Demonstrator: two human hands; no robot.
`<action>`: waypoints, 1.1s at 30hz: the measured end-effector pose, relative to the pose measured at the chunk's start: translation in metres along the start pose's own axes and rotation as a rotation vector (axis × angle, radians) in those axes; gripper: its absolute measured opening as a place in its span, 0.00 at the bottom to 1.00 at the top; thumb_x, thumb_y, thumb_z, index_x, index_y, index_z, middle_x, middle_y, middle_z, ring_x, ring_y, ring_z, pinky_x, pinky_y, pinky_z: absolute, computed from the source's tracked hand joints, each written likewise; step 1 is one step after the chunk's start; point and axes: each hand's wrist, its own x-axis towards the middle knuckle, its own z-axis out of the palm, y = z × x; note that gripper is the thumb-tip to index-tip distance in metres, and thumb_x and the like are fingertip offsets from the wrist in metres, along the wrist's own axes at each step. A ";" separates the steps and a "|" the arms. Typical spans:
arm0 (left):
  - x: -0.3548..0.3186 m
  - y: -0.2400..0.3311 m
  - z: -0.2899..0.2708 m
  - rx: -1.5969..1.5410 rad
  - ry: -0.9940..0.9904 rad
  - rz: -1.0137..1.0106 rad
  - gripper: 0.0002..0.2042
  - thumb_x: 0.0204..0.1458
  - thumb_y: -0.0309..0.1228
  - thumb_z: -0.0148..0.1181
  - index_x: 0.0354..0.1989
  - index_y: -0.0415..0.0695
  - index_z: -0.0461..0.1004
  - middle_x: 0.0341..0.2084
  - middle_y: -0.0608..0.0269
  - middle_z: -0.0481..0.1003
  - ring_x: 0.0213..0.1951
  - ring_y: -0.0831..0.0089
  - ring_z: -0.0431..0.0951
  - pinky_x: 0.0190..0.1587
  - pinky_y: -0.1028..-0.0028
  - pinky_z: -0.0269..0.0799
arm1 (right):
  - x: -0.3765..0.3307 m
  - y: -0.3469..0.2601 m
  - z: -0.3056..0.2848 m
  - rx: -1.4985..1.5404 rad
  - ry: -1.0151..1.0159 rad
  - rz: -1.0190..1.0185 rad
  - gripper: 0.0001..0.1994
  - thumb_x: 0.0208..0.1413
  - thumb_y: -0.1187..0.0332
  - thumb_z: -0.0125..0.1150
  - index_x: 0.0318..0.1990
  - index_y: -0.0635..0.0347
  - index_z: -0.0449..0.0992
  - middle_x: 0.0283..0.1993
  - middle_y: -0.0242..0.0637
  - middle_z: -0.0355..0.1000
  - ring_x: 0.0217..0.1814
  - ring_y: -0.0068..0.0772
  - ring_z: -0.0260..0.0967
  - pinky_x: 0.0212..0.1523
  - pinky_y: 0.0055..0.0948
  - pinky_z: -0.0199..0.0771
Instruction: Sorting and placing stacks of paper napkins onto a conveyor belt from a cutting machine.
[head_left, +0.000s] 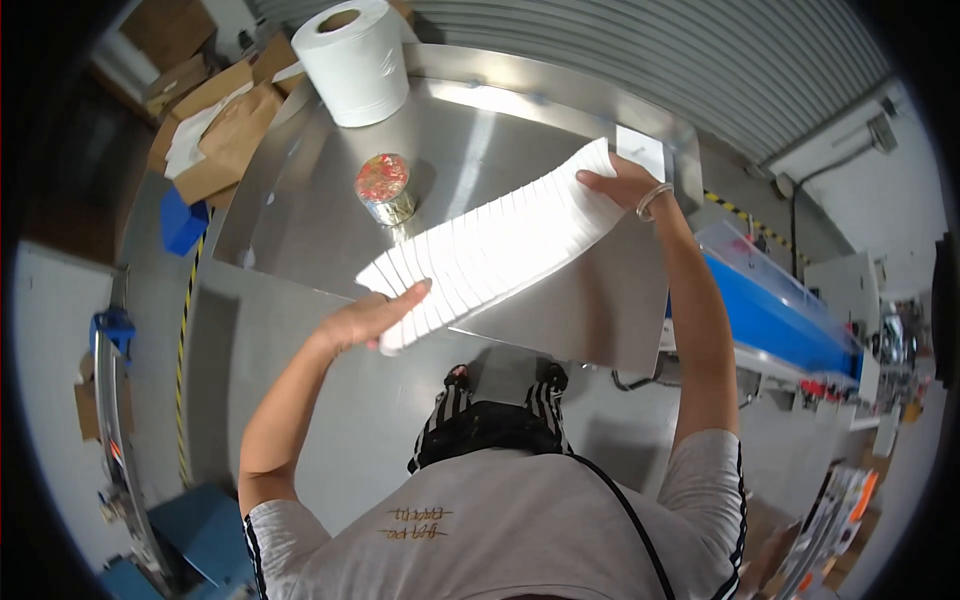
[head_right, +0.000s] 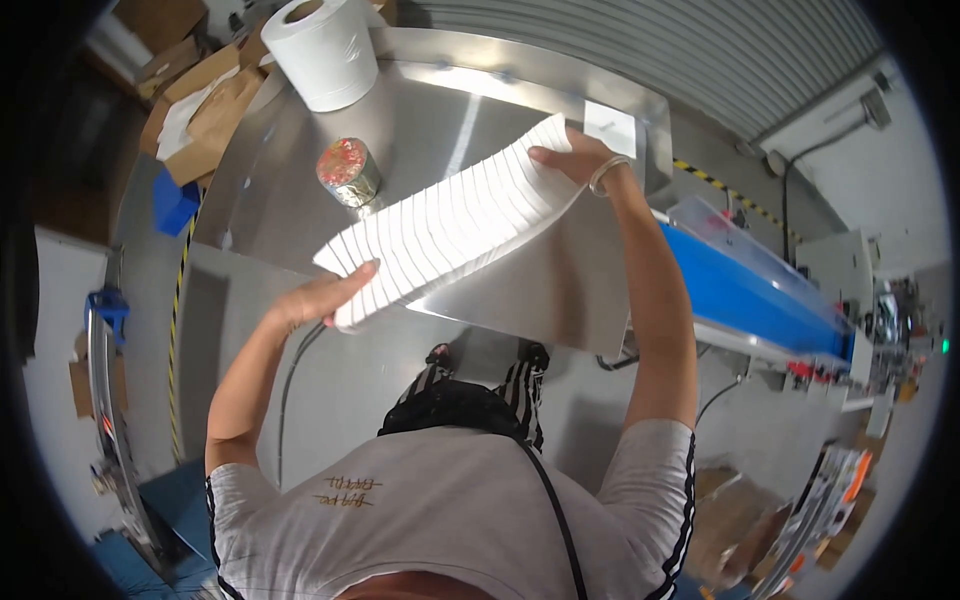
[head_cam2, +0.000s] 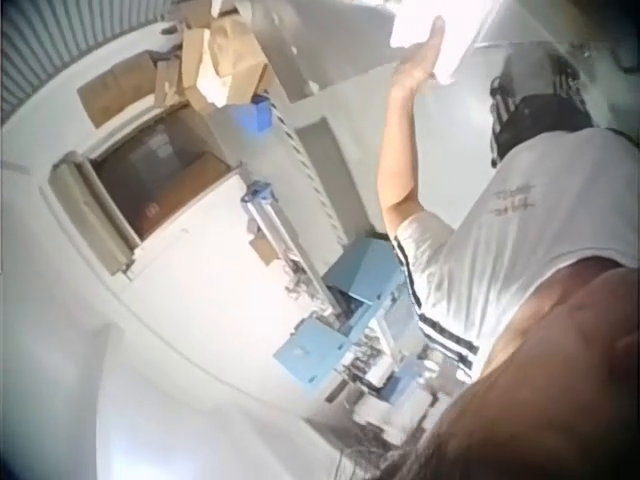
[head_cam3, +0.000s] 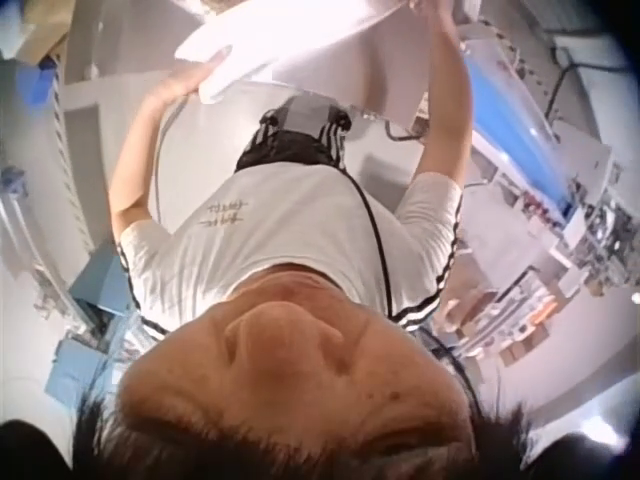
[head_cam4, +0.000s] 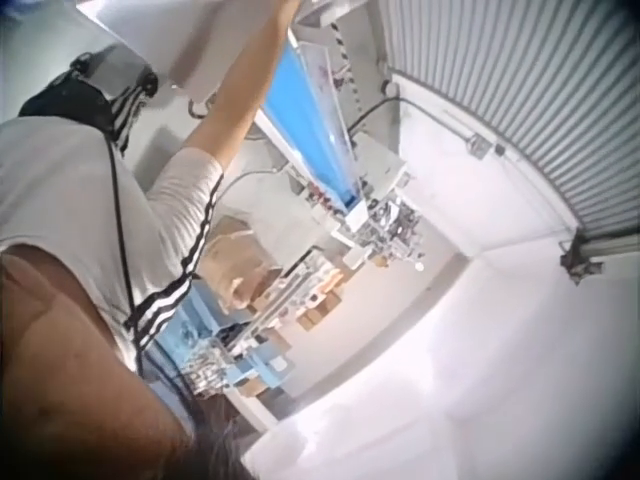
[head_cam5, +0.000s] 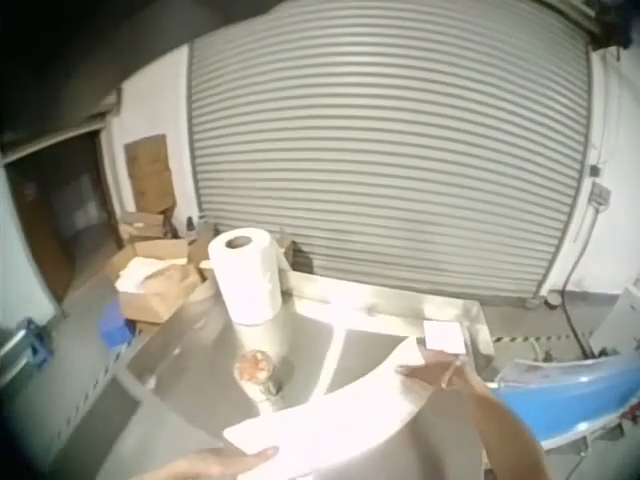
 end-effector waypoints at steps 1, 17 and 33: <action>0.004 -0.012 0.022 -0.112 0.002 0.068 0.52 0.41 0.77 0.32 0.54 0.36 0.69 0.44 0.48 0.74 0.38 0.65 0.74 0.38 0.69 0.72 | 0.010 -0.012 -0.005 -0.080 0.000 -0.068 0.37 0.46 0.37 0.57 0.55 0.59 0.69 0.54 0.46 0.71 0.56 0.43 0.67 0.56 0.34 0.64; 0.032 0.173 0.301 -0.929 -0.302 0.382 0.36 0.59 0.48 0.50 0.64 0.30 0.49 0.63 0.45 0.54 0.64 0.63 0.55 0.65 0.70 0.49 | 0.044 -0.137 0.069 -0.594 -0.509 -0.855 0.44 0.42 0.26 0.47 0.54 0.56 0.70 0.52 0.47 0.71 0.58 0.51 0.65 0.57 0.39 0.63; 0.080 0.198 0.317 -1.193 0.227 0.479 0.27 0.56 0.36 0.56 0.59 0.36 0.58 0.47 0.62 0.67 0.46 0.77 0.68 0.48 0.77 0.64 | -0.088 0.132 -0.039 -0.074 -0.151 -0.439 0.26 0.50 0.69 0.61 0.58 0.60 0.65 0.55 0.48 0.68 0.61 0.40 0.64 0.54 0.32 0.69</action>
